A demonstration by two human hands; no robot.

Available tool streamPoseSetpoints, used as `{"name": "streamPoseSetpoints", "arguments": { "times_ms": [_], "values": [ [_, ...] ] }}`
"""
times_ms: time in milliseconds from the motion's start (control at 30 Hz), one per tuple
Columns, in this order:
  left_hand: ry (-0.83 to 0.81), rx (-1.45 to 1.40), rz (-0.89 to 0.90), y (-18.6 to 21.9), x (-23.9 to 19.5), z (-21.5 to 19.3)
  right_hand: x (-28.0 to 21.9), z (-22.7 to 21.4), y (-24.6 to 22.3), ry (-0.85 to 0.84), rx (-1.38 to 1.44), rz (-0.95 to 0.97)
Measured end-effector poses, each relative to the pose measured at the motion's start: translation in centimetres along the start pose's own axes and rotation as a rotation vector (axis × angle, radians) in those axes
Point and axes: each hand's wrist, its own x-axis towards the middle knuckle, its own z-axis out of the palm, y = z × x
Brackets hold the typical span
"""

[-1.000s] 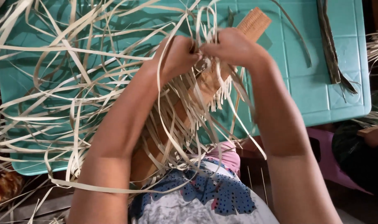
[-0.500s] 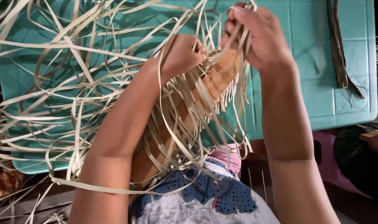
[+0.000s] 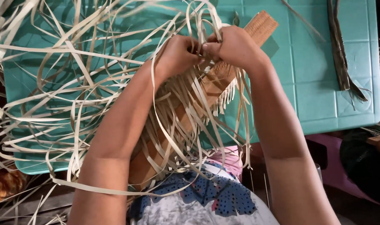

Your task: The person weaves thin, light-colored plant fibers by hand into a small rectangular mat held between two wooden boards. The hands repeatedly interlace the fibers over and under existing strands, gradually extending the woven section.

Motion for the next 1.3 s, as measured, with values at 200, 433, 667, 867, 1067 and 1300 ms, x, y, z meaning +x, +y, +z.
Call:
{"name": "streamPoseSetpoints", "arguments": {
  "times_ms": [200,433,667,867,1067,1300],
  "values": [
    [-0.089,0.06,-0.117,1.7,-0.5,-0.5,-0.2,0.5,1.1,0.082,0.097,0.031],
    [-0.128,0.097,-0.299,2.7,0.2,-0.6,-2.6,2.6,2.6,0.087,0.034,0.055],
    [-0.174,0.069,-0.302,3.9,-0.5,-0.4,-2.8,3.5,3.2,0.169,0.036,-0.101],
    [-0.047,0.125,-0.036,-1.1,2.2,1.4,-8.3,-0.8,1.7,-0.017,0.595,-0.113],
    [-0.098,0.109,-0.056,1.1,0.0,0.2,-12.4,-2.0,4.1,-0.819,1.102,-0.533],
    [-0.071,0.178,-0.038,0.4,0.3,0.4,-15.3,-0.7,5.7,0.039,0.113,0.298]
  ]
}}
